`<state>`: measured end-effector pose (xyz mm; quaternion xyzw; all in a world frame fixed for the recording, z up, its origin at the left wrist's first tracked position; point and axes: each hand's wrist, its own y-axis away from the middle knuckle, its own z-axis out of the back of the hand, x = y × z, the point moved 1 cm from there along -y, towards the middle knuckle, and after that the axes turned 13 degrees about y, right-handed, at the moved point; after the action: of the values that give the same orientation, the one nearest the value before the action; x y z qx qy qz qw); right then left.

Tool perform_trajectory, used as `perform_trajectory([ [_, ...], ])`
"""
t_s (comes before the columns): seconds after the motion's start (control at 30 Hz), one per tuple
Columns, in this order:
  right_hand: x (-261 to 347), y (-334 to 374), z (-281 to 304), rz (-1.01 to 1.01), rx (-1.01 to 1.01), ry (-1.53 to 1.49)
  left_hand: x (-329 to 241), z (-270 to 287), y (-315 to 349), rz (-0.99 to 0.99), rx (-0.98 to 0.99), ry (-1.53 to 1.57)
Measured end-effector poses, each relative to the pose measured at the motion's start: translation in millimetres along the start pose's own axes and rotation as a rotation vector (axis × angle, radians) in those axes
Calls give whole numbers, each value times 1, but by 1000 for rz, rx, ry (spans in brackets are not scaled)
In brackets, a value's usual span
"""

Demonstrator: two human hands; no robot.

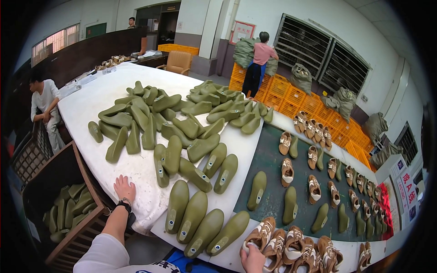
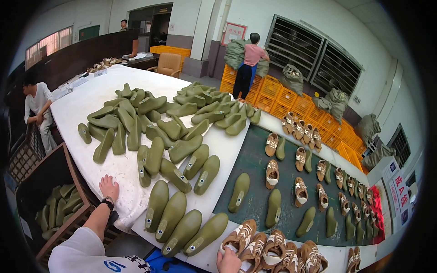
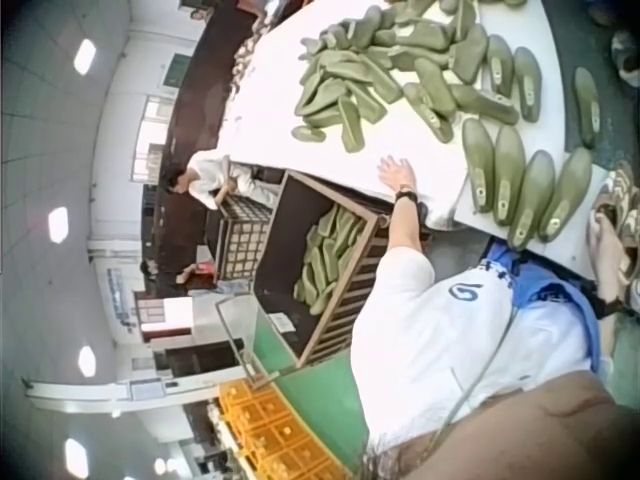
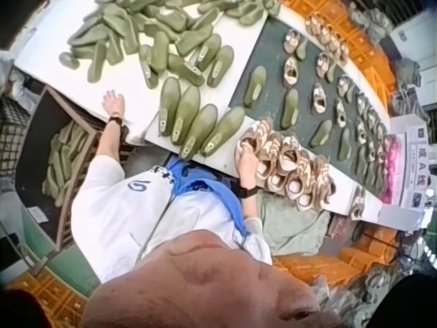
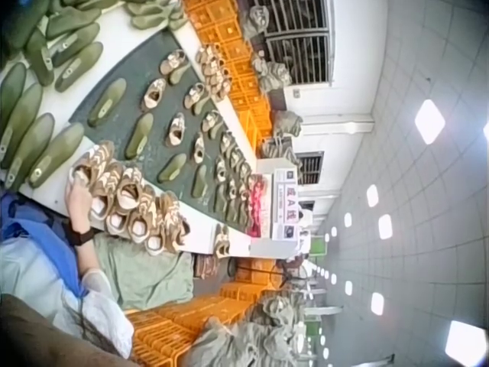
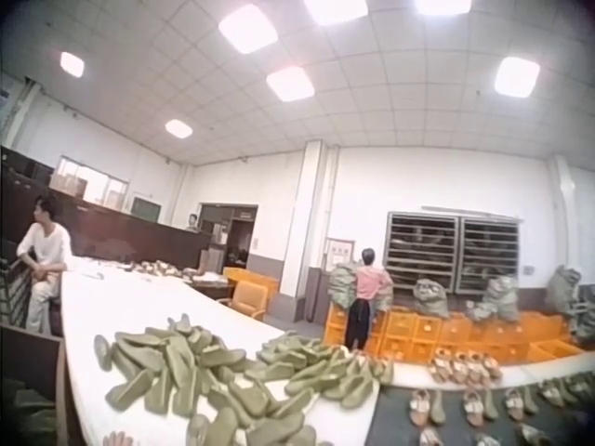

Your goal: Organize green plastic shoe lasts and finished shoes on a workbench and conveyor belt in a shoe factory.

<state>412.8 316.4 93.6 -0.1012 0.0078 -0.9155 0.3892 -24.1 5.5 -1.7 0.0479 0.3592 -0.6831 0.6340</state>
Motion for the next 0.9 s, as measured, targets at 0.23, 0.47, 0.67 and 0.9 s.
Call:
perform_trajectory([
  [0.23, 10, 7, 6, -17, 10, 3, 8, 5, 1, -8, 2, -24],
  [0.47, -3, 5, -11, 3, -34, 61, 33, -14, -10, -114, 60, -212],
  [0.67, -6, 1, 4, -20, -114, 26, -6, 12, -12, 21, 212, -280],
  [0.9, -8, 3, 9, 22, -64, 5, 0, 10, -12, 18, 218, -259],
])
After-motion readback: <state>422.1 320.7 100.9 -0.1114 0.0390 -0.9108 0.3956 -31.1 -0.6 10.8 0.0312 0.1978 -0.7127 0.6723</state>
